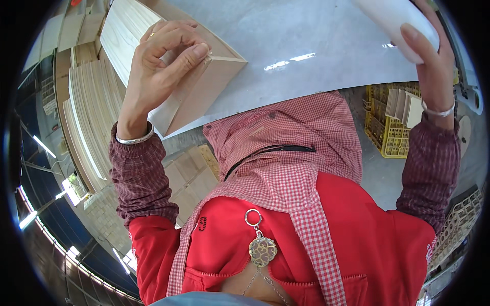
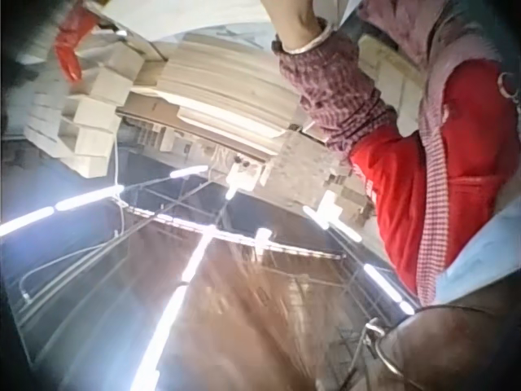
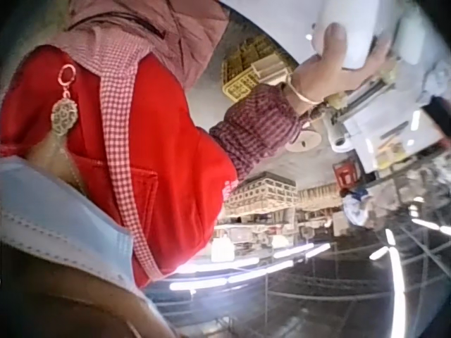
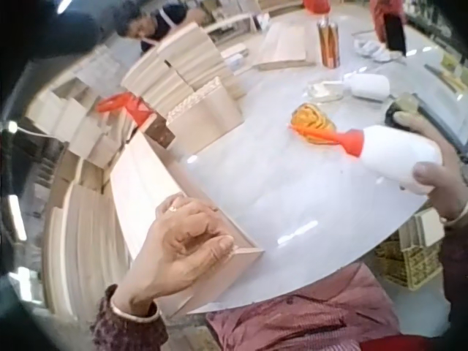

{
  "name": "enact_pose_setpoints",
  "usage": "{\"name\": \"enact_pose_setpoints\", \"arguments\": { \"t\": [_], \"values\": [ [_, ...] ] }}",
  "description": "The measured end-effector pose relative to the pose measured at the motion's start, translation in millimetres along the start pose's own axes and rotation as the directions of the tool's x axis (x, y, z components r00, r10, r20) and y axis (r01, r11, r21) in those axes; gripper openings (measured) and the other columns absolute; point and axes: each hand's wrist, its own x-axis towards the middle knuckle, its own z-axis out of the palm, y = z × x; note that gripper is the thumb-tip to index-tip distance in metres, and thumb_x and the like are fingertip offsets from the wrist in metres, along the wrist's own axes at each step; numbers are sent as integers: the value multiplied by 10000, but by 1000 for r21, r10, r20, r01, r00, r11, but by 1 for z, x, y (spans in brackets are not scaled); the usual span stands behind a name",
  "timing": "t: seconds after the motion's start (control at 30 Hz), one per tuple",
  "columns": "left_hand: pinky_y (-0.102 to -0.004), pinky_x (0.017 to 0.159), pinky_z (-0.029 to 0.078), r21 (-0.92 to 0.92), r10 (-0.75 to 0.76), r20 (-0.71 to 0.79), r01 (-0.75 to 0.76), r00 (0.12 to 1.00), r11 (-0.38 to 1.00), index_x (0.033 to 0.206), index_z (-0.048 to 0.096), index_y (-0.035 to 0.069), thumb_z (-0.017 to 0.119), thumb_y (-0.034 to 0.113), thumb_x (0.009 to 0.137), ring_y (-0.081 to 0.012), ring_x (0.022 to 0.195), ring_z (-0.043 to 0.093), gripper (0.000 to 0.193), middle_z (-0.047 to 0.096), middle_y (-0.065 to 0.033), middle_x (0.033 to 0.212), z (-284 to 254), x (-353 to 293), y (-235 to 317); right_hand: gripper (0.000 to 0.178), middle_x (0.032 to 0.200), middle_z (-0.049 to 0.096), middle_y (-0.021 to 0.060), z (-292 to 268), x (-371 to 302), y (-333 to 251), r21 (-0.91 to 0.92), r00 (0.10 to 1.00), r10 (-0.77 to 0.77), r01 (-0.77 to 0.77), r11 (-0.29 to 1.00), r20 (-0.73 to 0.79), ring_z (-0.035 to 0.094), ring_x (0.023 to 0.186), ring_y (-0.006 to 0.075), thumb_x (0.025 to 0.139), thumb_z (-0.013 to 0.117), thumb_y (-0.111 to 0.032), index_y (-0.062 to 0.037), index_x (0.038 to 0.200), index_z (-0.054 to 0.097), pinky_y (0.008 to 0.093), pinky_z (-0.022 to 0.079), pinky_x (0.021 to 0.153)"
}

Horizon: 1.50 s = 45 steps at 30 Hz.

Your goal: Assembling wooden boxes by applying glue to the edges of wooden boards and securing them with a pneumatic nail gun.

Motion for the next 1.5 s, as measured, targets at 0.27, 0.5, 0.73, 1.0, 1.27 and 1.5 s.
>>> {"name": "enact_pose_setpoints", "arguments": {
  "t": [0.27,0.5,0.73,1.0,1.27,1.5],
  "values": [
    [-275,723,371,-63,1,-53,-4,999,998,787,689,65,680,215,842,-129,755,456,160,602,5,822,0,2,9,957,1328,428,211,24,-33,-34,-5,942,-7,9,1000,334,547,1067,346,650,634,-521,-6,1400,339,386,509,828],
    [-240,633,348,-94,2,-41,-6,999,996,795,688,45,658,193,854,-111,693,412,163,575,1,773,0,6,4,817,1101,547,149,33,-42,-35,65,950,-80,63,996,302,589,906,258,601,698,-279,-78,1353,452,309,494,776],
    [-243,611,349,-55,-5,-11,4,1000,998,792,693,38,652,177,854,-105,678,412,157,574,-3,758,-2,6,5,784,1098,560,143,41,-43,-47,59,951,-92,78,995,294,590,908,245,610,711,-223,-64,1335,459,299,500,765],
    [-246,599,351,-50,-51,-1,51,999,997,804,697,38,624,140,865,-101,668,409,139,573,-2,771,-1,7,5,814,1221,492,175,43,-49,-64,-121,945,76,-39,992,319,553,1011,311,626,674,-339,-52,1345,423,380,495,830],
    [-240,635,353,-105,-40,-12,39,999,994,836,701,55,587,112,878,-106,707,425,134,579,-1,823,-1,5,6,775,1200,501,176,50,-59,-75,-90,951,97,-74,993,293,554,1016,309,630,676,-313,-52,1321,439,379,494,830],
    [-237,691,355,-191,-41,-29,34,999,981,864,705,73,574,98,875,-118,773,447,133,588,-7,879,1,2,2,746,1182,508,174,50,-59,-78,-114,946,98,-66,991,308,557,1006,307,651,673,-290,-52,1318,437,375,496,819]
  ]
}}
